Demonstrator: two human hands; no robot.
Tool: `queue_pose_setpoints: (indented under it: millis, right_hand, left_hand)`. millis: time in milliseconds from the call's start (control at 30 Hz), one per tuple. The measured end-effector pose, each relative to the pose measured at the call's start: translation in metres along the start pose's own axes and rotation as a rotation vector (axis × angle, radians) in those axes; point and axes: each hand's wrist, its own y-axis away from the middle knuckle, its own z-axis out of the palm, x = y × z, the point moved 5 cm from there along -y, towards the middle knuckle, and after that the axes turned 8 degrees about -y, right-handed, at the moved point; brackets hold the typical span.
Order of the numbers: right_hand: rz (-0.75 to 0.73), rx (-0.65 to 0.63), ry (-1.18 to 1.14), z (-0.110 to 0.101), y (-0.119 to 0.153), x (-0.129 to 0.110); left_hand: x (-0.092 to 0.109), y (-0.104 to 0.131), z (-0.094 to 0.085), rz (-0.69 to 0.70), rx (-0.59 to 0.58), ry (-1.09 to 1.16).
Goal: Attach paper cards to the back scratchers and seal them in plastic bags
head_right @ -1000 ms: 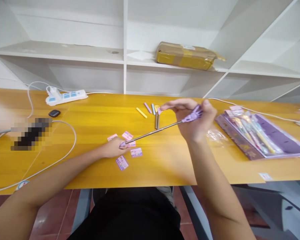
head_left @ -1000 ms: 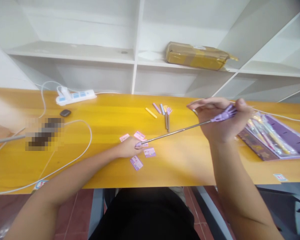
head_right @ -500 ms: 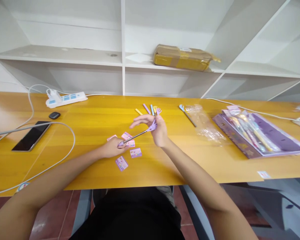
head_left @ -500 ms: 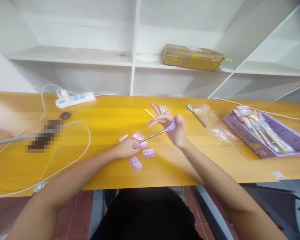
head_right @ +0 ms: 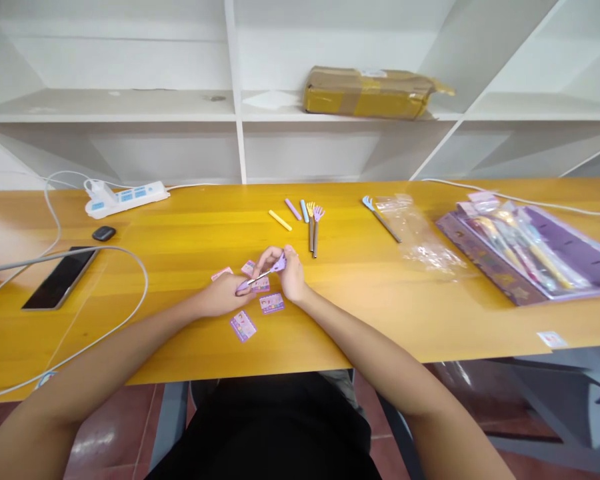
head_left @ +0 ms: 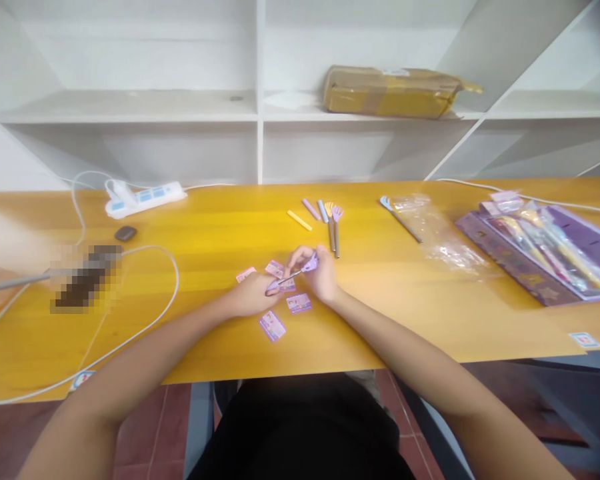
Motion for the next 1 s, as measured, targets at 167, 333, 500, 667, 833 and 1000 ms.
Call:
queue_pose_setpoints:
  millis: [167, 333, 500, 667, 833, 1000]
  right_hand:
    - [0.003, -0.051, -0.026, -0.002, -0.002, -0.001]
    - [0.025, -0.069, -0.057, 0.001, -0.003, -0.003]
    - [0.041, -0.068, -0.086, 0.002, -0.003, -0.002]
    - [0.018, -0.100, -0.123, 0.006, -0.001, -0.006]
    - [0.045, -0.085, -0.088, 0.008, -0.003, -0.009]
    - [0.001, -0.105, -0.123, 0.009, -0.002, -0.012]
  left_hand:
    - [0.001, 0.000, -0.001, -0.021, -0.027, -0.022]
    - [0.000, 0.001, 0.000, -0.002, -0.011, -0.027]
    - [-0.002, 0.001, 0.001, -0.041, -0.037, -0.040]
    - [-0.001, 0.000, 0.001, -0.030, -0.038, -0.050]
    - [-0.002, -0.001, 0.002, -0.047, -0.046, -0.065]
    - [0.001, -0.001, 0.000, -0.050, -0.058, -0.051]
